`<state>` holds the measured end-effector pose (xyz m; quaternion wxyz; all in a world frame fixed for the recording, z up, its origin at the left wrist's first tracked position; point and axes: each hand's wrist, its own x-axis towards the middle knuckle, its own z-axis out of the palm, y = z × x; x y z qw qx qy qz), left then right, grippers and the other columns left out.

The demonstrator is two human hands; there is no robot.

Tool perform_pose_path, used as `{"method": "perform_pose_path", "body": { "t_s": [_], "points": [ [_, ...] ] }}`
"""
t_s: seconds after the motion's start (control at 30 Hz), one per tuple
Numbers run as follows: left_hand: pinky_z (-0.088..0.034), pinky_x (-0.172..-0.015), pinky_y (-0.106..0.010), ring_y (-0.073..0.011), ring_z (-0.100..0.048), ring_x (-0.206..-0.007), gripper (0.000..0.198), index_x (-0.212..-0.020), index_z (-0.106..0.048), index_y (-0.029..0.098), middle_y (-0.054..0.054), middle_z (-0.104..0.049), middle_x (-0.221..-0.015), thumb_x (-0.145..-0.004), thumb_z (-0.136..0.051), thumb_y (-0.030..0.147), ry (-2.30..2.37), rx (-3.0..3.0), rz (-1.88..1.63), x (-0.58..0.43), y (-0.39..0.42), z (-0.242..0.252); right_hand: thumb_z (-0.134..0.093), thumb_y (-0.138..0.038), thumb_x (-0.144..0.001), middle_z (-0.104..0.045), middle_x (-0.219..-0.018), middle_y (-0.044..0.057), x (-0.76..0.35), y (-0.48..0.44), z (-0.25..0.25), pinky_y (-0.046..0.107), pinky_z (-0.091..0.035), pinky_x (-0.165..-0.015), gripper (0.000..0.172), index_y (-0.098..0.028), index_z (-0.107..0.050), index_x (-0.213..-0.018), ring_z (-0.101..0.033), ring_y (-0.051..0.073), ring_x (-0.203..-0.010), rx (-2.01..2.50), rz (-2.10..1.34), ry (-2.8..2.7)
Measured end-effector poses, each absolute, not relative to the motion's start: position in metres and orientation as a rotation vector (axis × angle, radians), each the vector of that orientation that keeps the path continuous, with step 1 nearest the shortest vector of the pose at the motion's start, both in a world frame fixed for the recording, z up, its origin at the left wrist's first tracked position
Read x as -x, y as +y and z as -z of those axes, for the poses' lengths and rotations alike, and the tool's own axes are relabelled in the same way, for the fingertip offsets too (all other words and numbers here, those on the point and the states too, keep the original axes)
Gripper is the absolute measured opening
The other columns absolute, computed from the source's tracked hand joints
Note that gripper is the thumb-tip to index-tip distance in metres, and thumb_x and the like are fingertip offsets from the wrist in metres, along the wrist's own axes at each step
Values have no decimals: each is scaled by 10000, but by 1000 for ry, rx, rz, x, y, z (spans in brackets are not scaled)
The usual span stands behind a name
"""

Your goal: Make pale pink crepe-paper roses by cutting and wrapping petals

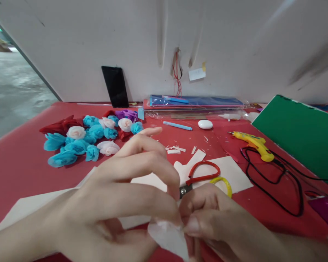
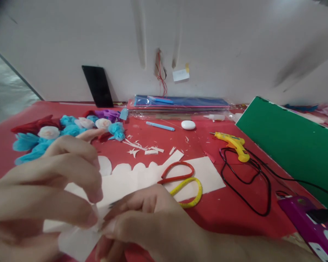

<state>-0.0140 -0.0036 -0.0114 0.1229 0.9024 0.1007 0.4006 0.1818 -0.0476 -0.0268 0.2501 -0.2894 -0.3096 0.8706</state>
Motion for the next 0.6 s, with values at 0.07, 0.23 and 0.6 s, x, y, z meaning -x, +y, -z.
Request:
{"method": "perform_pose_path", "body": {
  "t_s": [0.07, 0.23, 0.6],
  "points": [
    [-494, -829, -346, -123, -580, -755, 334, -892, -682, 208, 26, -643, -836, -656, -555, 10, 322, -2644, -1172, 13, -6, 13, -588, -170, -682, -613, -521, -34, -182, -48, 30, 132, -383, -497, 97, -131, -641, -611, -529, 34, -442, 788, -2355, -824],
    [-481, -961, -332, -118, -564, -759, 358, -887, -676, 229, 46, -637, -850, -627, -540, 23, 345, -2661, -1131, 15, -7, 15, -586, -187, -720, -611, -547, -30, -182, -52, 33, 144, -401, -516, 101, -134, -627, -644, -496, 28, -442, 790, -2308, -859],
    [-540, -868, -405, -156, -580, -705, 264, -827, -656, 246, 26, -643, -757, -674, -601, 38, 379, -2557, -1101, 14, -6, 17, -589, -189, -734, -499, -551, -40, -183, -54, 27, 147, -351, -466, 100, -152, -587, -641, -401, 39, -476, 976, -2066, -1203]
  ]
}}
